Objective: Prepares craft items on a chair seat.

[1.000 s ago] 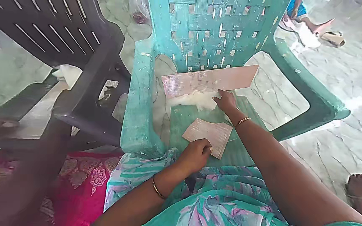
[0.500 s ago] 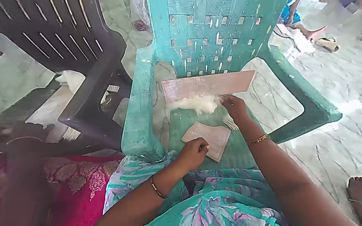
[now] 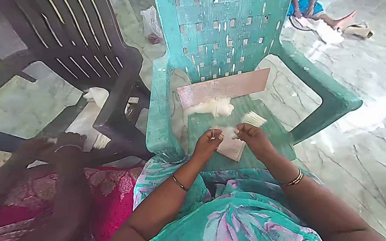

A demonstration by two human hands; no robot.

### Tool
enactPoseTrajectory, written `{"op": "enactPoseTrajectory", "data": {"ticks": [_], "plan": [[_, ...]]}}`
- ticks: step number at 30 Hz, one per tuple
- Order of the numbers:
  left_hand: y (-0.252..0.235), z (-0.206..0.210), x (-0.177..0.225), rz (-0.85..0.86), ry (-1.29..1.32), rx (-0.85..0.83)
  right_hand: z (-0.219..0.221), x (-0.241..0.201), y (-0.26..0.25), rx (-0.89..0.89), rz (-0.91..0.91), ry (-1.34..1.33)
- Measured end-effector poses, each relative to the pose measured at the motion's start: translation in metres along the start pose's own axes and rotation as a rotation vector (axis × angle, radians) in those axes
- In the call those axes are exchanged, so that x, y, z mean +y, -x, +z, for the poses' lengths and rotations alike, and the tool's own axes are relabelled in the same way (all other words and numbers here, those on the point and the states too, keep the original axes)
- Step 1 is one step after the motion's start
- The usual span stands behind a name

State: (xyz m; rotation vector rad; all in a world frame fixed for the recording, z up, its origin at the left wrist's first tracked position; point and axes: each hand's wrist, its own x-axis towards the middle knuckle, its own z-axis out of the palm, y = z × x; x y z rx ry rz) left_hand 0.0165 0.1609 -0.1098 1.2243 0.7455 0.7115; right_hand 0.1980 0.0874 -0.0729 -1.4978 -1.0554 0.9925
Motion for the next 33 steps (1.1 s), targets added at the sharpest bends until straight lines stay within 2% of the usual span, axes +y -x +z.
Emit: {"op": "enactPoseTrajectory", "data": {"ticks": [2,4,8,16,23,29,33], "plan": [[0.005,0.004,0.001,-0.03,0.021,-0.055,0.01,0.01,0.009,0.02,-0.032,0.054],[0.008,0.006,-0.001,-0.036,-0.015,-0.07,0.017,0.015,0.015,0.039,0.011,0.04],[0.008,0.005,-0.001,-0.032,-0.046,0.02,0.017,0.015,0.016,0.063,0.096,0.011],[0.008,0.003,-0.001,-0.015,-0.051,0.052,0.018,0.023,0.017,-0.005,0.026,0.103],[0.003,-0.002,-0.004,0.028,-0.021,0.107,0.01,0.019,0.012,0.014,0.093,0.165],[0.001,-0.002,0.001,-0.143,-0.019,0.018,0.01,0.028,0.009,-0.007,0.031,0.154],[0.001,-0.002,0.0,-0.192,-0.039,-0.067,0.01,0.031,0.009,-0.034,0.017,0.169]]}}
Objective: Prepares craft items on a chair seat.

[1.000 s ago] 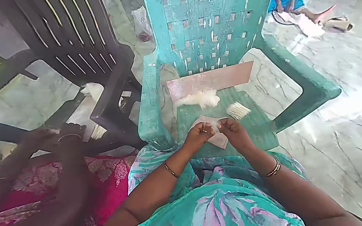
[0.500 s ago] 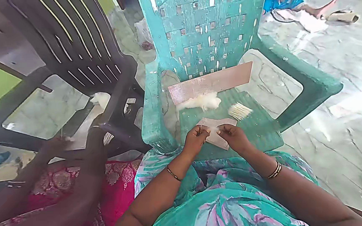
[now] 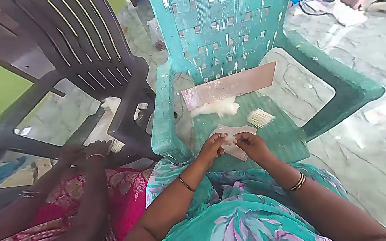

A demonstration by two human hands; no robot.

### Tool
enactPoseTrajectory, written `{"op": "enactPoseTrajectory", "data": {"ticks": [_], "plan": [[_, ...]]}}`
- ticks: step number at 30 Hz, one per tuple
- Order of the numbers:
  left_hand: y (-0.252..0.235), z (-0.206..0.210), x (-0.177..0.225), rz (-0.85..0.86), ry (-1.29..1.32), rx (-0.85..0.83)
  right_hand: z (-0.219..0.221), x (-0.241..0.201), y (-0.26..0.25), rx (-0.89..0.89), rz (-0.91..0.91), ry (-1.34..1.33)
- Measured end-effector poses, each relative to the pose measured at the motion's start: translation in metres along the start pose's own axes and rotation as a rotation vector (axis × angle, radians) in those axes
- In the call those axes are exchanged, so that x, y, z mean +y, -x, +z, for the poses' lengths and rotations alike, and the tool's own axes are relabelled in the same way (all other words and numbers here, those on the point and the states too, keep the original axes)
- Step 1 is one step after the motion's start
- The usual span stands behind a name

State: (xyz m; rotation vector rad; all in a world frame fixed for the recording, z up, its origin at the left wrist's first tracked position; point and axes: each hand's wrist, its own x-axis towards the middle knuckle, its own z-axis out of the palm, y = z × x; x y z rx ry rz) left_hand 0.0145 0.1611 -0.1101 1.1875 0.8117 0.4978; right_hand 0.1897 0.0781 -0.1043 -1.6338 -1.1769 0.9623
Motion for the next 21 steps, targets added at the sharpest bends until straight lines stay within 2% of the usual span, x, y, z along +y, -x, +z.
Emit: {"op": "enactPoseTrajectory", "data": {"ticks": [7,14,21], "plan": [[0.0006,0.0026,-0.0005,0.025,-0.063,0.095,0.0002,-0.0014,0.0,0.031,0.036,0.022],[0.0036,0.0031,-0.0021,0.027,-0.047,0.092,0.0036,-0.0035,-0.0008,-0.023,0.027,0.008],[0.0025,0.0027,-0.002,0.029,-0.012,0.102,0.0075,-0.0059,-0.0038,-0.012,0.154,-0.252]]}}
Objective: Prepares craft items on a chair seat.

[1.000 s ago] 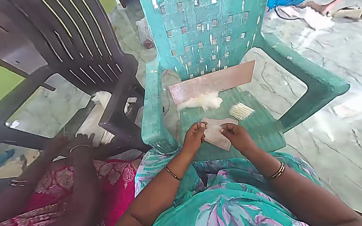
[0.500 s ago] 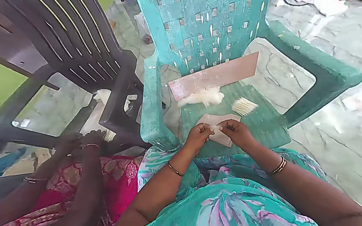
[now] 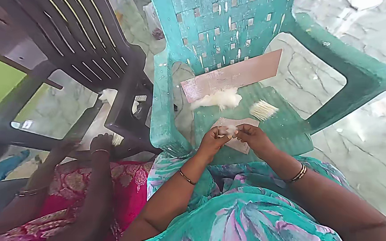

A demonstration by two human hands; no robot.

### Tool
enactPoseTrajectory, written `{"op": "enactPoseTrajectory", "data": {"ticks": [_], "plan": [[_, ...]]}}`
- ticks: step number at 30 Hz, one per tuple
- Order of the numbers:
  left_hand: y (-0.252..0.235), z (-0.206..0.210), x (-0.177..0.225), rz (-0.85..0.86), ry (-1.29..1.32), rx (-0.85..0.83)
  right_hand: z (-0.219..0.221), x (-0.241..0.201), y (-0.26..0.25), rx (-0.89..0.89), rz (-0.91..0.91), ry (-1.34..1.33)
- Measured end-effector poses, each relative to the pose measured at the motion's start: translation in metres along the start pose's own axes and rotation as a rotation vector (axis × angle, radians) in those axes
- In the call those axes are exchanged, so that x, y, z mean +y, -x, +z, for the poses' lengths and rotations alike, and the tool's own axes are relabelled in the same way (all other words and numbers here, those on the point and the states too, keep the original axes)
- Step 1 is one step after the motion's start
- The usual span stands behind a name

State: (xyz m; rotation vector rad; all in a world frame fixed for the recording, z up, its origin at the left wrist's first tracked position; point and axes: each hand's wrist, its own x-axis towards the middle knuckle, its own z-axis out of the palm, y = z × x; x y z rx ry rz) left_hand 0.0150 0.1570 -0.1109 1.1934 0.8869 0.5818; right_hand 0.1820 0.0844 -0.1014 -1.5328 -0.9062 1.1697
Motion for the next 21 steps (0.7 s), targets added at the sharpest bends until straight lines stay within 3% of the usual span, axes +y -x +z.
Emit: {"op": "enactPoseTrajectory", "data": {"ticks": [7,16,21], "plan": [[-0.007,0.006,0.0,-0.027,0.058,0.021,0.001,0.002,-0.006,-0.025,0.077,-0.143],[-0.013,0.003,0.005,-0.052,0.04,0.002,-0.01,-0.016,-0.028,-0.141,-0.007,0.143],[-0.016,0.0,0.008,-0.073,0.064,0.028,-0.013,-0.029,-0.067,0.066,-0.011,-0.01]]}}
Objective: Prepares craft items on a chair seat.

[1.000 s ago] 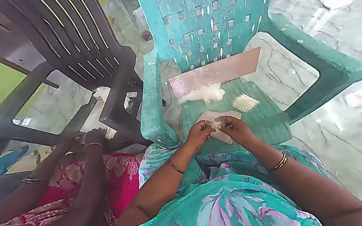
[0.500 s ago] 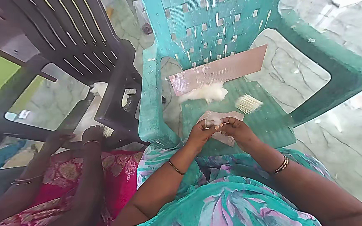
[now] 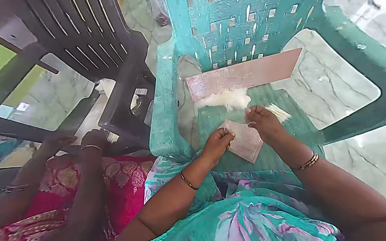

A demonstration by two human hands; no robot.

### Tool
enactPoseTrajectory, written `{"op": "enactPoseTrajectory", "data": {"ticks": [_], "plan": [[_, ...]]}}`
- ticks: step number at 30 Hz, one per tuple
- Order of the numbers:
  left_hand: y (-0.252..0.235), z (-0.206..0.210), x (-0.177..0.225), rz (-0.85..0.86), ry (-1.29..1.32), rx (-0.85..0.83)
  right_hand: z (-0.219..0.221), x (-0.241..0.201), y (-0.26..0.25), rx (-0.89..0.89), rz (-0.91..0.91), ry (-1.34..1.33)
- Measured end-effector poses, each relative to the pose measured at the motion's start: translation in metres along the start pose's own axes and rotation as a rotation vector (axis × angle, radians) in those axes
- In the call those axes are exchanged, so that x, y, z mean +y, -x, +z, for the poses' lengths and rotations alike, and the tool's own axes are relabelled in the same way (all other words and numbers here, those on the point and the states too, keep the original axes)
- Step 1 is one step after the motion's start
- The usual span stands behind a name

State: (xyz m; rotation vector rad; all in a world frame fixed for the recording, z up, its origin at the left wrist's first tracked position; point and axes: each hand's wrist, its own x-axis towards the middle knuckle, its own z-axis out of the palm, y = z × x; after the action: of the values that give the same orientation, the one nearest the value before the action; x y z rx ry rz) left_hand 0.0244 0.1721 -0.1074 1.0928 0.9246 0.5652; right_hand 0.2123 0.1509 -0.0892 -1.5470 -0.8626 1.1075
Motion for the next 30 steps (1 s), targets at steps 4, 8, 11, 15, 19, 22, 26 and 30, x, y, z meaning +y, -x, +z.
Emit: {"op": "enactPoseTrajectory", "data": {"ticks": [4,8,11,15,19,22,26,30], "plan": [[-0.004,0.001,0.002,-0.022,0.031,0.032,-0.005,-0.005,-0.054,0.148,-0.041,0.114],[-0.006,0.0,0.002,-0.027,0.044,0.046,-0.013,0.011,-0.102,0.065,-0.163,0.643],[-0.007,-0.002,0.003,-0.033,0.042,0.053,-0.013,0.009,-0.102,0.104,-0.171,0.811],[-0.007,-0.002,0.003,-0.036,0.034,0.055,-0.013,-0.001,-0.068,0.171,-0.28,0.687],[-0.006,0.001,0.003,-0.036,0.032,0.046,-0.004,-0.009,-0.014,-0.098,-0.117,0.373],[-0.006,0.002,0.001,-0.035,0.032,0.042,0.004,-0.006,0.007,-0.261,0.004,0.225],[-0.003,0.002,0.0,-0.02,0.043,0.049,0.008,-0.003,-0.007,-0.106,-0.09,0.221],[-0.004,0.001,-0.001,-0.004,0.053,0.056,0.006,-0.011,-0.047,0.056,-0.161,0.276]]}}
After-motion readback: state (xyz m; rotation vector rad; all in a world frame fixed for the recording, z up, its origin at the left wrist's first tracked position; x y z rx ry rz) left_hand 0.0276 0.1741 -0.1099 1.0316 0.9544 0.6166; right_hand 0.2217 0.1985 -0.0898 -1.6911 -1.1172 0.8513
